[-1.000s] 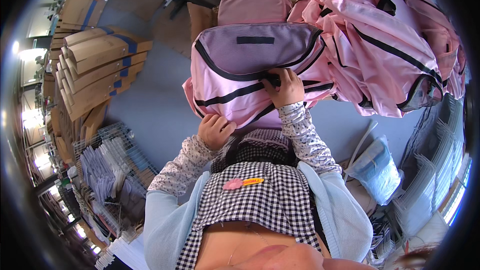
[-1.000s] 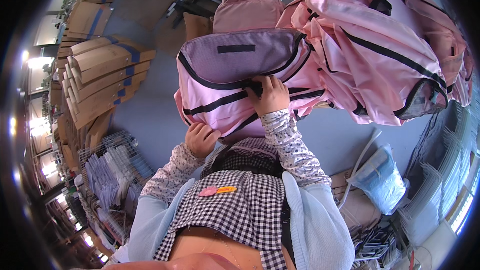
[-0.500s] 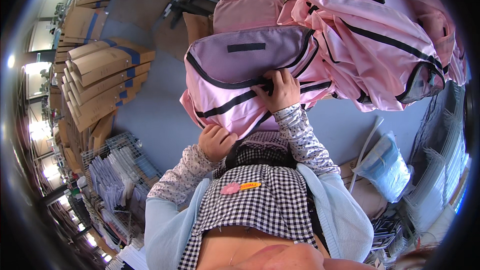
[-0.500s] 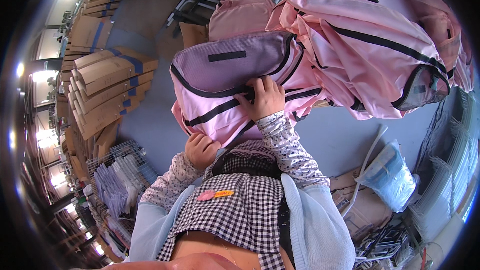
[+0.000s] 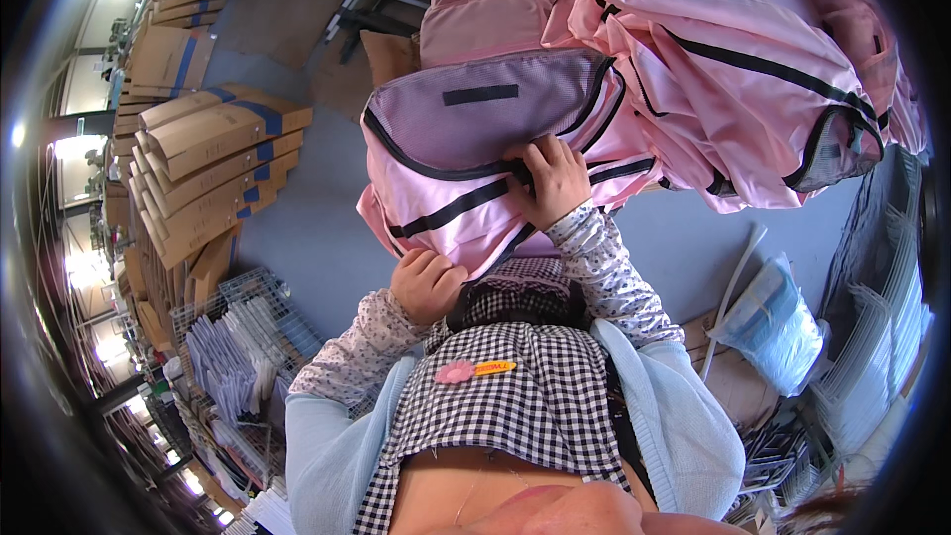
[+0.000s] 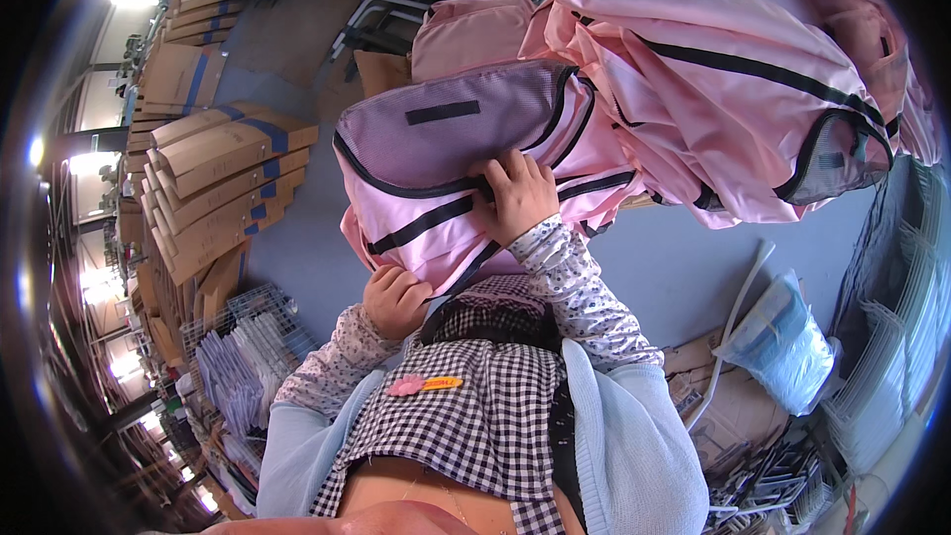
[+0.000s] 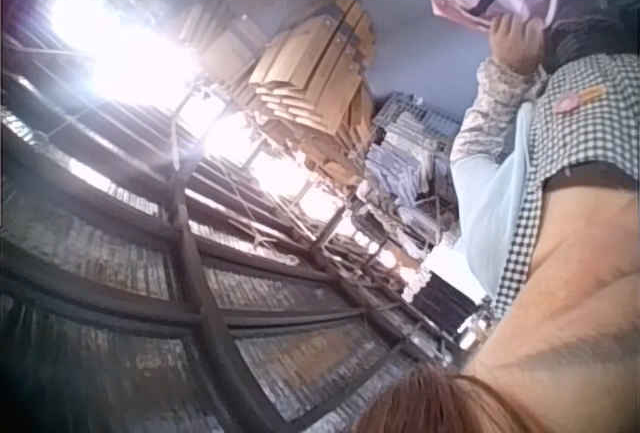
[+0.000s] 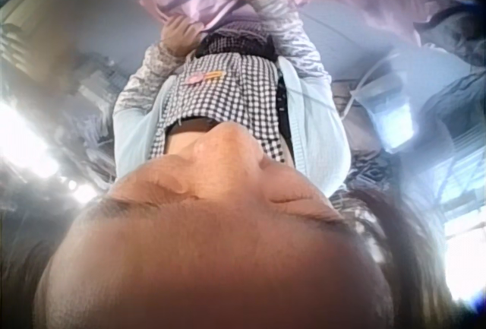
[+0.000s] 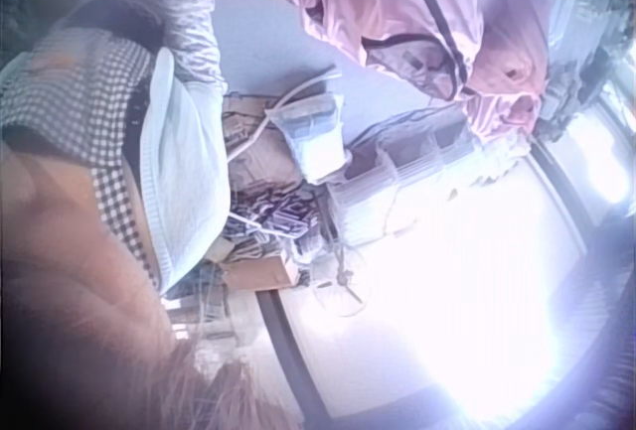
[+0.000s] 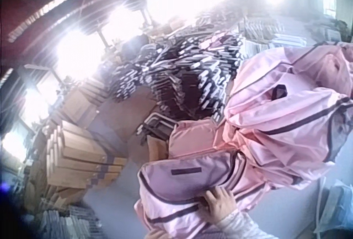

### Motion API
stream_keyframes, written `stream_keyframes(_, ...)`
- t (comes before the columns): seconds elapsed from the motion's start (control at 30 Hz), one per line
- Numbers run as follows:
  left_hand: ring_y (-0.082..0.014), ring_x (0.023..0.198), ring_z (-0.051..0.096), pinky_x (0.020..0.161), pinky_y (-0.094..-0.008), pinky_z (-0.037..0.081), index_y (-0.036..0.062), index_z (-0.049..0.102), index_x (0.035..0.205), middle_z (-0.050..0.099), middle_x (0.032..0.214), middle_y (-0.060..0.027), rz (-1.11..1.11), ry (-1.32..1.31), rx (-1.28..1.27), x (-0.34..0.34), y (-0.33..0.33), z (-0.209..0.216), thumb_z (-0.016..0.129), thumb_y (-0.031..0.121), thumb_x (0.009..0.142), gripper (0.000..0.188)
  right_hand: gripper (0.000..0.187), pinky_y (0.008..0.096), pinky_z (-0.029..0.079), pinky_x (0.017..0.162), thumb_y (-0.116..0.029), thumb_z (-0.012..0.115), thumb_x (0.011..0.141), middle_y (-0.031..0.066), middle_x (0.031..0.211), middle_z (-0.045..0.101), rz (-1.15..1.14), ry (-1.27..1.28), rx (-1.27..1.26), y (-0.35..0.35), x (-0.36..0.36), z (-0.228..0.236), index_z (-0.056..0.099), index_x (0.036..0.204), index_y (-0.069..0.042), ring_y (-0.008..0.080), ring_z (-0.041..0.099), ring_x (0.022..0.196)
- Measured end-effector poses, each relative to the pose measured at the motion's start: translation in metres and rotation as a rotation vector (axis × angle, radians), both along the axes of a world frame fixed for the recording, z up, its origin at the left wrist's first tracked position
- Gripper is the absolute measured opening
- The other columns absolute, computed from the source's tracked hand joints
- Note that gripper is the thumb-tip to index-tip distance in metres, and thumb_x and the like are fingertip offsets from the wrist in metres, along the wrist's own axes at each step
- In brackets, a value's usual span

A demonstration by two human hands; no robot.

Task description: The person repeatedly opens and closes the zippers of pink backpacks, checks the interior compartments, and adjusts the straps. The person handles several backpacks one at a time and places them back on a pile.

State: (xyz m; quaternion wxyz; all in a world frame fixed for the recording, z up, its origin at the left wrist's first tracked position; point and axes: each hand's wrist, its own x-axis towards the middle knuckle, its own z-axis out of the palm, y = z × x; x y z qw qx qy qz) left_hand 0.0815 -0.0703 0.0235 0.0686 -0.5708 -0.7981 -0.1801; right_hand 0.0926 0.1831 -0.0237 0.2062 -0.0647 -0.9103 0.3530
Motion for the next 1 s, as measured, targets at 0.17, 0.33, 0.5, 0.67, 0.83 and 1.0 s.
stream_keyframes(0.17,-0.0238,0.067,0.058,0.064,-0.0361,0.047,0.0095,0.062,0.084,0.057,0.076,-0.0046,-0.024,0.008,-0.026,0.003,-0.002,-0.001,0.072,0.014,0.064,0.023,0.024,0.0412,0.045,0.081,-0.023,0.075,0.074,0.0044,0.093,0.06,-0.005,0.023,0.016,0.005,0.004,0.007,0.065,0.096,-0.017,0.0266,0.061,0.091)
stream_keyframes(0.33,-0.0243,0.073,0.06,0.068,-0.0366,0.048,0.0087,0.063,0.088,0.059,0.082,-0.0055,0.024,-0.007,-0.153,-0.001,-0.001,0.01,0.074,0.019,0.071,0.023,0.016,0.0401,0.044,0.086,-0.019,0.073,0.079,0.0042,0.089,0.065,-0.133,0.162,-0.098,0.0,0.006,-0.008,0.072,0.095,-0.015,0.0251,0.063,0.09)
stream_keyframes(0.5,-0.0249,0.09,0.061,0.082,-0.0401,0.049,0.0092,0.066,0.102,0.062,0.1,-0.0055,0.195,0.031,0.074,-0.015,0.047,0.051,0.078,0.03,0.076,0.035,0.022,0.0316,0.049,0.068,-0.008,0.075,0.08,0.0083,0.087,0.064,-0.124,0.095,-0.618,-0.008,0.024,0.031,0.077,0.102,-0.01,0.022,0.062,0.082)
stream_keyframes(0.67,-0.0166,0.098,0.061,0.103,-0.0437,0.041,0.0152,0.071,0.107,0.062,0.103,0.0027,0.291,0.225,0.048,-0.036,0.101,0.058,0.075,0.019,0.075,0.032,0.019,0.0344,0.042,0.083,-0.008,0.075,0.078,0.0056,0.09,0.07,0.001,0.223,-0.353,-0.002,0.037,0.068,0.077,0.096,-0.009,0.0213,0.064,0.082)
stream_keyframes(0.83,-0.0124,0.089,0.064,0.105,-0.0423,0.041,0.017,0.075,0.097,0.066,0.095,0.0065,0.174,0.268,0.093,-0.041,0.088,0.058,0.075,0.013,0.072,0.025,0.012,0.0324,0.045,0.083,-0.005,0.069,0.086,0.0074,0.087,0.069,-0.119,0.145,-0.709,0.013,0.05,0.067,0.075,0.097,-0.003,0.0189,0.063,0.082)
stream_keyframes(1.0,-0.0137,0.09,0.066,0.104,-0.0406,0.042,0.0159,0.075,0.095,0.067,0.097,0.0052,0.172,0.246,0.062,-0.046,0.054,0.068,0.078,0.01,0.068,0.029,0.011,0.03,0.05,0.078,-0.006,0.065,0.092,0.0096,0.092,0.07,-0.285,0.282,-0.505,0.068,0.041,0.052,0.073,0.098,-0.001,0.021,0.065,0.084)
